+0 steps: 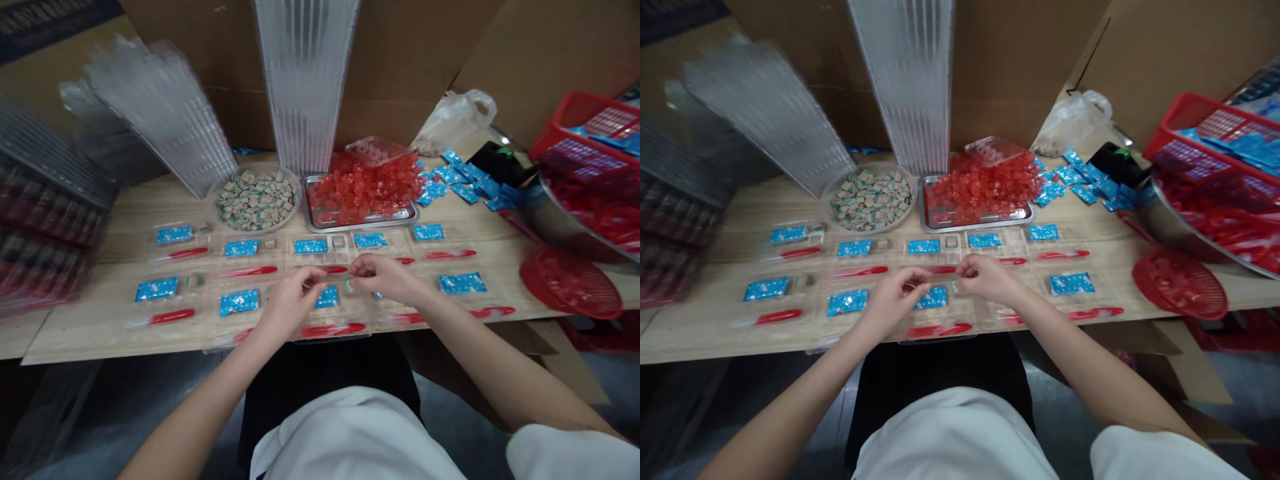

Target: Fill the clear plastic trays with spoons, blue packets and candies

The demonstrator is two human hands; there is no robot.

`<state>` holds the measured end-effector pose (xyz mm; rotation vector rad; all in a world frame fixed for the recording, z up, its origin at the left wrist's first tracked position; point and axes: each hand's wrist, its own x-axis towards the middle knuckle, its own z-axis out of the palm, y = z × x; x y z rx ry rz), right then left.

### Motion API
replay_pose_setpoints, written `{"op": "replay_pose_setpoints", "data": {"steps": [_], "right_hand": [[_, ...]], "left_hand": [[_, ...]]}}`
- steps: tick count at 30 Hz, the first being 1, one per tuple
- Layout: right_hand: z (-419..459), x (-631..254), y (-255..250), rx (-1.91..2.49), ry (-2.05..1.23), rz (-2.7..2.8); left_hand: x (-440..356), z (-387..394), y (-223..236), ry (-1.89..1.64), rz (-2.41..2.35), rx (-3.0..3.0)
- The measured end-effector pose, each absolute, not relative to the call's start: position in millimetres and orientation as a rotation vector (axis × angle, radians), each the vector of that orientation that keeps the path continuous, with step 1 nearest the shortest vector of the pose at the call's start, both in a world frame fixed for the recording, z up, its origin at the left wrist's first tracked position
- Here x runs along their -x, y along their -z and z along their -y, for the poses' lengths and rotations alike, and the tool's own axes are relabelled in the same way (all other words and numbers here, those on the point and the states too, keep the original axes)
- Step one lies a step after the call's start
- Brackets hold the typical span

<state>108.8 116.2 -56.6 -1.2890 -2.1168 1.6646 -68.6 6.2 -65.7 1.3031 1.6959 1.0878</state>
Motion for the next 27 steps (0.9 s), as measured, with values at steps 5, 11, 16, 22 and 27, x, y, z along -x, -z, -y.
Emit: {"op": "replay_pose_setpoints", "data": {"steps": [5, 11, 16, 22, 27], "right_hand": [[-90.2, -118.8, 69.0, 1.361, -1.022, 2.449], [-75.5, -115.5, 72.8, 1.217, -0.579, 2.555], [-75.0, -118.6, 75.1, 1.089, -0.46, 2.58], [-80.8, -126.0, 73.5, 1.08, -0.445, 2.629], [-84.1, -131.8, 72.1, 0.917, -0.32, 2.733]], "left_hand": [[46.5, 3.5, 66.9, -0.755, -1.823, -1.764], [26.4, -1.9, 71.2, -0.613, -1.891, -1.909], [23.9, -2.3, 73.0, -0.575, -1.93, -1.913], [23.1, -6.0, 69.1, -0.522, -1.917, -1.96], [22.8, -7.9, 67.7, -0.505, -1.924, -1.954]]}}
